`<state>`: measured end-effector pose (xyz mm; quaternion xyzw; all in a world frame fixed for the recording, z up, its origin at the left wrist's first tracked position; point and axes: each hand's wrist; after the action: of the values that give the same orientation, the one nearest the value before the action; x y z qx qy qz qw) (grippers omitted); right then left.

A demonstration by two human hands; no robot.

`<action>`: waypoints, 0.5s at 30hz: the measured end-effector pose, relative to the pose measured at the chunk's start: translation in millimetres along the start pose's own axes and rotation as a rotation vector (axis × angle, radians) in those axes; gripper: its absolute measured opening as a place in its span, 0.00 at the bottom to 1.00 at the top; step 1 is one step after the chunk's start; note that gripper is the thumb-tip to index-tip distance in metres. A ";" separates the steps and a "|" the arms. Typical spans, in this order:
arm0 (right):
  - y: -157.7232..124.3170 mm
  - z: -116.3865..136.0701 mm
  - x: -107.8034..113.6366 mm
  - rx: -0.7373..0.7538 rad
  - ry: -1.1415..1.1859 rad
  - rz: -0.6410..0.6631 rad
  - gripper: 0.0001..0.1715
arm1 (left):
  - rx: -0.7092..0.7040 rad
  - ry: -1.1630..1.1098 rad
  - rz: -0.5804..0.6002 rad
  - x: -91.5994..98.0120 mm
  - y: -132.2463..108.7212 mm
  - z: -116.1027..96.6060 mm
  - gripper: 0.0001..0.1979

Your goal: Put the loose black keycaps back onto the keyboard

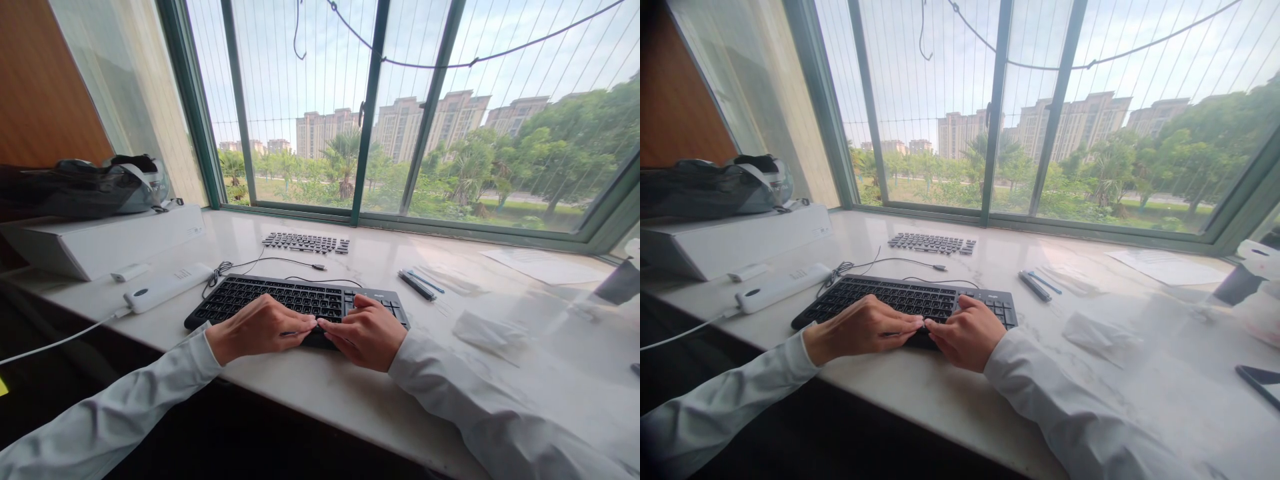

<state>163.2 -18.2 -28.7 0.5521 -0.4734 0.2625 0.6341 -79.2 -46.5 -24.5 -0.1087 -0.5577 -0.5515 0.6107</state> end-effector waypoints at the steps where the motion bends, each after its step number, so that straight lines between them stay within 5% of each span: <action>1: 0.0 0.1 -0.2 0.003 -0.009 -0.002 0.17 | -0.007 0.016 -0.007 0.6 0.5 -0.4 0.12; 15: 0.6 2.2 -0.4 0.028 -0.056 -0.043 0.16 | -0.010 0.171 0.000 5.8 1.6 -13.7 0.11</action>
<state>161.8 -20.1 -29.0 0.5782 -0.4753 0.2399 0.6182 -71.5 -59.3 -23.9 -0.0642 -0.5007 -0.5617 0.6554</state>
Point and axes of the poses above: each hand's wrist, its own y-axis towards the middle knuckle, its own x-axis out of the back of the hand, z = x × y, and after that the axes turned 11 degrees about y, right-handed
